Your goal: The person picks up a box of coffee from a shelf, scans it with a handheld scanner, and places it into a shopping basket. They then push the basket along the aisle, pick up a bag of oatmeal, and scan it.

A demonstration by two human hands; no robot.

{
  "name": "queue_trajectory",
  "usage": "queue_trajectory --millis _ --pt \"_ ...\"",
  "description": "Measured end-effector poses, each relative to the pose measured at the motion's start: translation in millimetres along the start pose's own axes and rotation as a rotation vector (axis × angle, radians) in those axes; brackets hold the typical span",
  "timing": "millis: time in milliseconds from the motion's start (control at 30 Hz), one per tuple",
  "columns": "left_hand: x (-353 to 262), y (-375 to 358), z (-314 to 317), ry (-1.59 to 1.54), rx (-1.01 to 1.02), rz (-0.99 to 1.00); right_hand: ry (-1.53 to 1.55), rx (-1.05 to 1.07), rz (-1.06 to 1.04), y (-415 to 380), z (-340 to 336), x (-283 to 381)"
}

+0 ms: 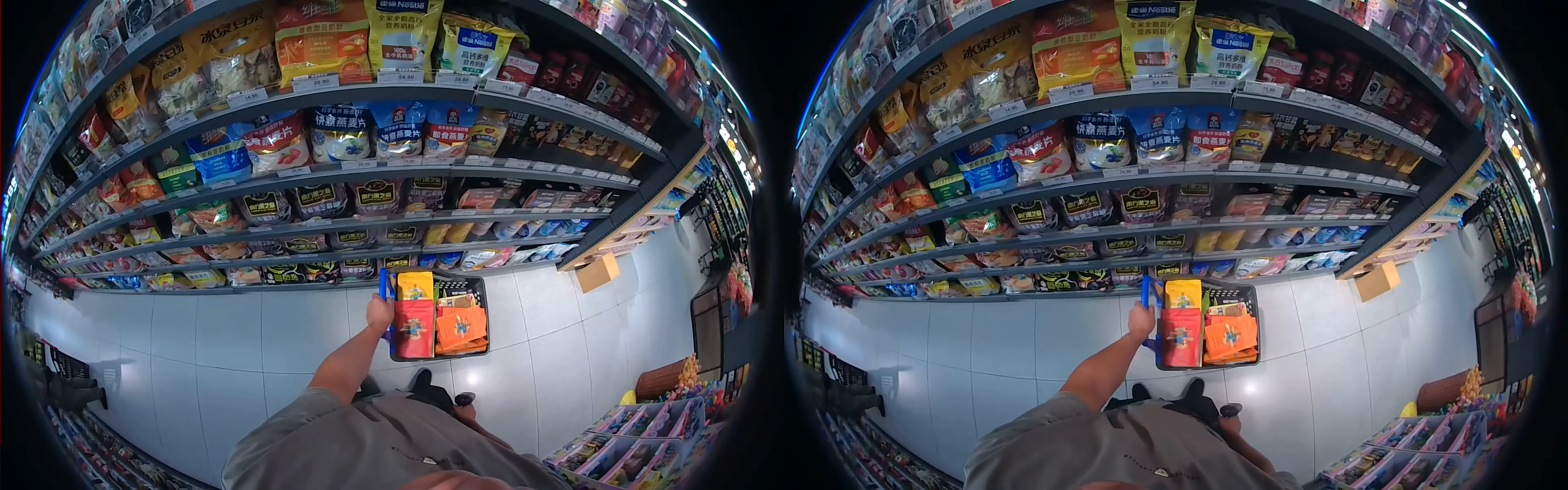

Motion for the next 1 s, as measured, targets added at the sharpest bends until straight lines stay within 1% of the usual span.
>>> queue_trajectory --millis 33,67,133,233,300,367,433,567,733,833,900,1000 --pt "1 1 -3 -0.003 -0.001 -0.003 -0.034 0.018 0.048 4 -1 0" --pt "4 1 -6 0.005 -0.005 -0.02 -0.041 0.018 0.044 9 -2 1" --pt "7 -2 -10 0.004 -0.018 -0.05 -0.149 0.177 -0.043 22 -2 4" --pt "9 -1 -13 0.011 -0.048 -0.057 -0.189 0.195 -0.083 26 -22 20" --pt "9 0 -13 0.035 -0.079 -0.022 -0.193 0.209 -0.105 29 -30 35" --pt "8 3 -12 0.035 -0.095 -0.021 -0.256 0.271 -0.089 38 -40 39" --pt "13 1 -10 0.035 -0.105 -0.027 -0.252 0.283 -0.109 68 -28 20" --pt "11 7 -9 0.039 -0.124 -0.03 -0.246 0.308 -0.155 101 -24 22" --pt "14 5 -12 0.054 -0.131 -0.044 -0.208 0.367 -0.148 101 -11 13" --pt "18 12 -1 0.014 -0.141 -0.039 -0.187 0.368 -0.137 106 -21 9" --pt "20 12 -2 0.027 -0.13 -0.065 -0.174 0.373 -0.128 105 -24 4" --pt "20 11 -4 0.039 -0.138 -0.045 -0.149 0.386 -0.117 101 -21 1"
Point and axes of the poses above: each hand's wrist, its own y-axis towards the middle knuckle, its own z-axis out of the palm, x = y × z, the point moved 5 cm from there along y, towards the middle knuckle, and after that the axes turned 11 degrees about y, right-handed, at the moved point
